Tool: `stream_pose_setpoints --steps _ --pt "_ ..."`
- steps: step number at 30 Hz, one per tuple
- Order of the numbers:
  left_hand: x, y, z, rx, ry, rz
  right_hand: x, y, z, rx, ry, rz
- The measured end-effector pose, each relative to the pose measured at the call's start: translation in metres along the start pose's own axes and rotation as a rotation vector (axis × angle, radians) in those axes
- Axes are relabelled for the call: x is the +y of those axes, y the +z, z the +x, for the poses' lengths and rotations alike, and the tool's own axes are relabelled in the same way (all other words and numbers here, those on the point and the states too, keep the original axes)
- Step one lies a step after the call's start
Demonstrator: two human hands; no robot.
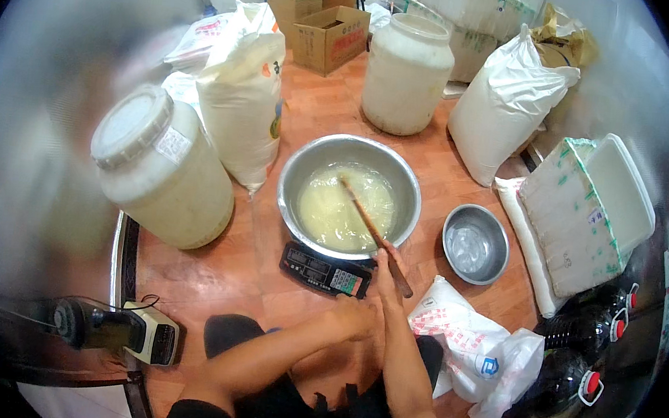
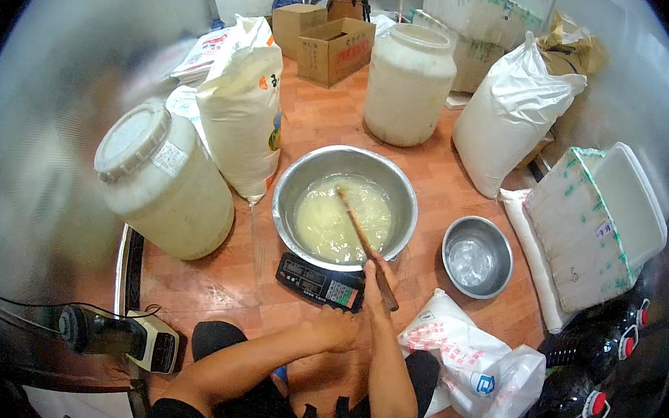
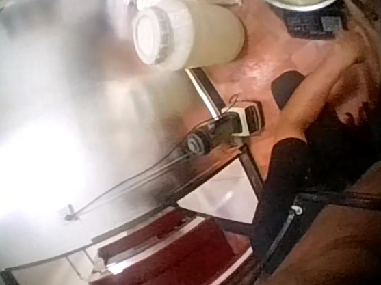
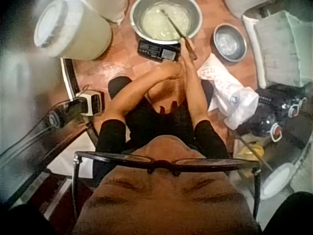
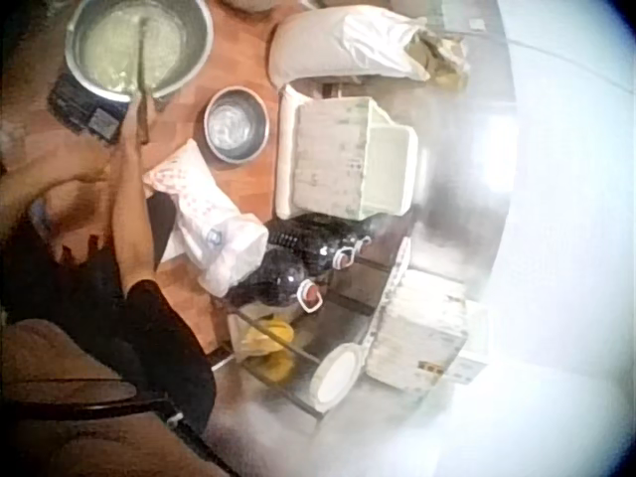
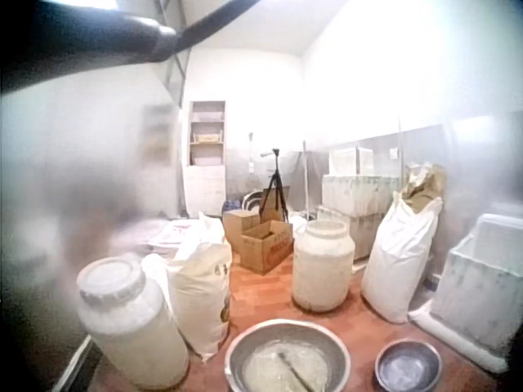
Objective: The person pours a clear liquid from a small metal bowl into a larger metal bowl containing a yellowish mixture on a digital scale. They then use a wooden stick to stir the mixture continuously for an extended period.
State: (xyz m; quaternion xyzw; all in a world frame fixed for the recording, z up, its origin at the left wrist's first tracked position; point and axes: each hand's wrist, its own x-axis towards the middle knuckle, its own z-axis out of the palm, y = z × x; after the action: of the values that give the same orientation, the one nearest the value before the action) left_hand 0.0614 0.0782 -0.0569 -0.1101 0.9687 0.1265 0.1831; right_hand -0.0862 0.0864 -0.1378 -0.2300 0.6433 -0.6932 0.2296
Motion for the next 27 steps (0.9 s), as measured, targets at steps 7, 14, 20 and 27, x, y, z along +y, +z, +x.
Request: stream_pose_setpoints --steps 7,14,20,27 --pt "-0.017 0.04 -0.003 0.09 -0.033 -0.016 -0.034 -0.028 -0.067 -0.085 0.005 -0.1" --pt "0.0 0.015 -0.006 0.046 -0.037 -0.019 -0.059 -0.017 -0.043 0.023 -0.164 -0.181" --pt "0.001 0.005 -0.006 -0.022 -0.048 -0.047 -0.02 -0.001 -0.037 -0.127 0.018 -0.045" --pt "0.001 -0.005 -0.024 -0.008 -0.083 -0.088 -0.08 -0.058 -0.059 -0.033 -0.062 -0.241"
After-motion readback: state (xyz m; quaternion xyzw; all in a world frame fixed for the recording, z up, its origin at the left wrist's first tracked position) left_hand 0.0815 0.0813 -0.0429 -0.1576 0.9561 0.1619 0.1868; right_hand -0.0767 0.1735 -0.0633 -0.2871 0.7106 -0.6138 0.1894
